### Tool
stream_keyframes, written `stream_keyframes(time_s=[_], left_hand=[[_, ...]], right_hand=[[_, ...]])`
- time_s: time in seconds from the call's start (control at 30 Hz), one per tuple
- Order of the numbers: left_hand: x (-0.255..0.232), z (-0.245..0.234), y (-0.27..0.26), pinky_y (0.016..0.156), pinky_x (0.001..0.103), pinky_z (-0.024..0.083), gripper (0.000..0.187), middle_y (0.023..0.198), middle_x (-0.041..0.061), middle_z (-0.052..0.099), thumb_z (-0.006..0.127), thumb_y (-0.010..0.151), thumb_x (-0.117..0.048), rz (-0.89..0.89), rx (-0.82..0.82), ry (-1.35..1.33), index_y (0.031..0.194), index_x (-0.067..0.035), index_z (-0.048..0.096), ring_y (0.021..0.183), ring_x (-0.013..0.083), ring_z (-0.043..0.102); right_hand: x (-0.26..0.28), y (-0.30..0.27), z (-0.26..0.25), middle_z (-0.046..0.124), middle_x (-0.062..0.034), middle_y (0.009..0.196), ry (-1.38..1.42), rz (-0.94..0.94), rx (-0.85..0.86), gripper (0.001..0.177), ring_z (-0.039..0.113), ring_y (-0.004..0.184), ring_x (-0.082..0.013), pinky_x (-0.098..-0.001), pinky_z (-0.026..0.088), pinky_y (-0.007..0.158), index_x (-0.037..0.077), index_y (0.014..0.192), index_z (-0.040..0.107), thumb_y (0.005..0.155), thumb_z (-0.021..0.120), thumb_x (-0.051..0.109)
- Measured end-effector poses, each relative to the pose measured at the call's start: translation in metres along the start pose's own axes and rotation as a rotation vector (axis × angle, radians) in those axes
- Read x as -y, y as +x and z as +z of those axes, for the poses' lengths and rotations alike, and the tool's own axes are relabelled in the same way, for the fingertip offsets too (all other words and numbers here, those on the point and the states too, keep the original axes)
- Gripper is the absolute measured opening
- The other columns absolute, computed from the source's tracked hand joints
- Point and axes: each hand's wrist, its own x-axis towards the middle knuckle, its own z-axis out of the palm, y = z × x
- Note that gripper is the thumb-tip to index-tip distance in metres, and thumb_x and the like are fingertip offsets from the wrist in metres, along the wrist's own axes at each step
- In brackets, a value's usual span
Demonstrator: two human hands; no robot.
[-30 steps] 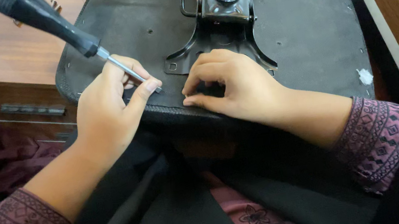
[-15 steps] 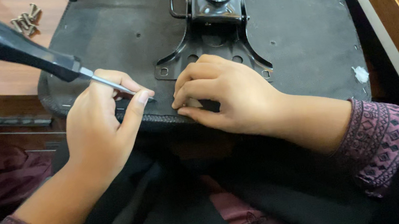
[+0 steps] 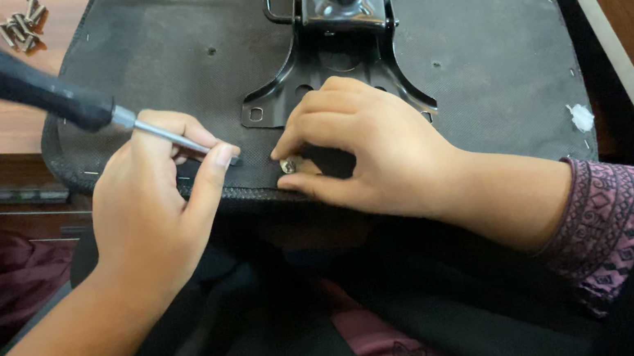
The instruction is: The person uses a screwdriver to fasten screws into the underside of an overturned chair seat, securing the metal base to the seat. The person repeatedly aligns screws and turns the screwdriver to tighten them into place.
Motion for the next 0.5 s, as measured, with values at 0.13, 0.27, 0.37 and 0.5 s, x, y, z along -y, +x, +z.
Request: stream_keyframes(time_s=[0.13, 0.27, 0.37, 0.5], left_hand=[[0.001, -0.005, 0.014, 0.073, 0.033, 0.051, 0.021, 0.091, 0.005, 0.070, 0.070, 0.100, -0.019, -0.132, 0.110, -0.087, 0.110, -0.004, 0.059, 0.083, 0.0193, 0.071], [0.007, -0.009, 0.034, 0.077, 0.029, 0.050, 0.020, 0.090, 0.004, 0.070, 0.068, 0.102, -0.016, -0.040, 0.214, -0.169, 0.112, -0.002, 0.057, 0.084, 0.0161, 0.068], [0.014, -0.013, 0.042, 0.067, 0.029, 0.048, 0.021, 0.079, 0.005, 0.068, 0.069, 0.097, -0.018, -0.208, 0.316, -0.078, 0.110, -0.005, 0.060, 0.071, 0.0145, 0.066], [0.026, -0.014, 0.051, 0.066, 0.026, 0.048, 0.018, 0.080, 0.004, 0.068, 0.069, 0.096, -0.017, -0.246, 0.412, -0.186, 0.108, -0.006, 0.060, 0.073, 0.0106, 0.064]], right_hand=[[-0.007, 0.002, 0.004, 0.070, -0.0036, 0.104, 0.016, 0.025, 0.030, 0.018, 0.065, 0.100, -0.0250, -0.0377, 0.053, 0.088, 0.010, 0.101, 0.074, 0.090, 0.082, 0.022], [-0.017, 0.005, -0.002, 0.071, -0.0033, 0.109, 0.080, -0.074, 0.101, 0.016, 0.065, 0.104, -0.0243, -0.0367, 0.054, 0.090, 0.012, 0.106, 0.075, 0.092, 0.079, 0.020], [-0.029, 0.014, -0.011, 0.071, -0.0027, 0.109, 0.064, -0.206, 0.194, 0.017, 0.066, 0.103, -0.0237, -0.0368, 0.053, 0.090, 0.014, 0.110, 0.077, 0.094, 0.078, 0.020], [-0.031, 0.013, -0.009, 0.069, -0.0041, 0.106, 0.063, -0.179, 0.165, 0.021, 0.067, 0.102, -0.0241, -0.0360, 0.054, 0.089, 0.010, 0.110, 0.076, 0.093, 0.079, 0.023]])
